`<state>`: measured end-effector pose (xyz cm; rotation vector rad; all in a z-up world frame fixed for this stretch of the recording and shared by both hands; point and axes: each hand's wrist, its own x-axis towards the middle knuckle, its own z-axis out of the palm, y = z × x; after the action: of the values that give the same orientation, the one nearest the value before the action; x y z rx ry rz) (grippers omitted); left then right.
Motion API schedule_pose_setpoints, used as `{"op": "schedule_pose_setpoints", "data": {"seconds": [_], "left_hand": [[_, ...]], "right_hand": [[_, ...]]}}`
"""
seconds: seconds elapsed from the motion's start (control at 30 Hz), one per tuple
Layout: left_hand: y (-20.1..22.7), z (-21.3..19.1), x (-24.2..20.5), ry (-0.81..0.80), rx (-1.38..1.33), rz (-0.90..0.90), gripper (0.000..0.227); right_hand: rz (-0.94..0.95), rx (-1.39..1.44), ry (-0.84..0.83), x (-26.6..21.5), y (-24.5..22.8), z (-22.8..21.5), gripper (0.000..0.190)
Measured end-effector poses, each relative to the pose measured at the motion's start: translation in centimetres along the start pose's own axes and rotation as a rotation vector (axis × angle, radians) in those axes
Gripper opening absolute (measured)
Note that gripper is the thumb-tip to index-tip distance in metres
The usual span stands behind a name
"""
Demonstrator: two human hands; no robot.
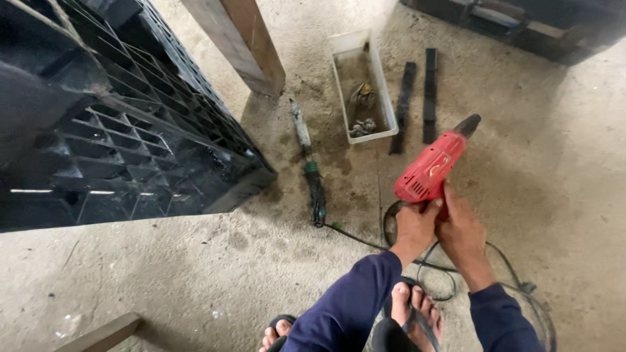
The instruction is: The person repairs a black plastic crate by using a heat gun to melt the plastic and then pressing and shaping it with a tool.
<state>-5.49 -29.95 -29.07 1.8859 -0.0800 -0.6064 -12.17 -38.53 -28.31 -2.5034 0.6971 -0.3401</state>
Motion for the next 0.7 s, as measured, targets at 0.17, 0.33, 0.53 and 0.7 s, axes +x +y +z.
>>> {"op": "schedule_pose_setpoints", "data": {"seconds": [0.17,0.33,0.53,0.7], "left_hand": [[-0.3,-2.7,-0.8,-0.037,0.143,0.022,0.033],[1.6,-7.1,-2.3,-0.063,0.159,0.057,0.030],[4.6,-13.8,-2.3,0.055,0.385,0.073,0.029],[2.8,-19.7,1.2,0.517,0.457,0.039,0.038]], "right_hand": [[0.074,0.005,-0.127,-0.2,-1.2,1.1,0.060],[-0.115,0.051,-0.062,-0.1,-4.7,-0.8,0.075],[-0.200,0.390,-0.029,1.2,-11.4,-1.4,0.034],[-0.234,0.606,-0.313,5.5,-17.0,6.6,0.032]]}}
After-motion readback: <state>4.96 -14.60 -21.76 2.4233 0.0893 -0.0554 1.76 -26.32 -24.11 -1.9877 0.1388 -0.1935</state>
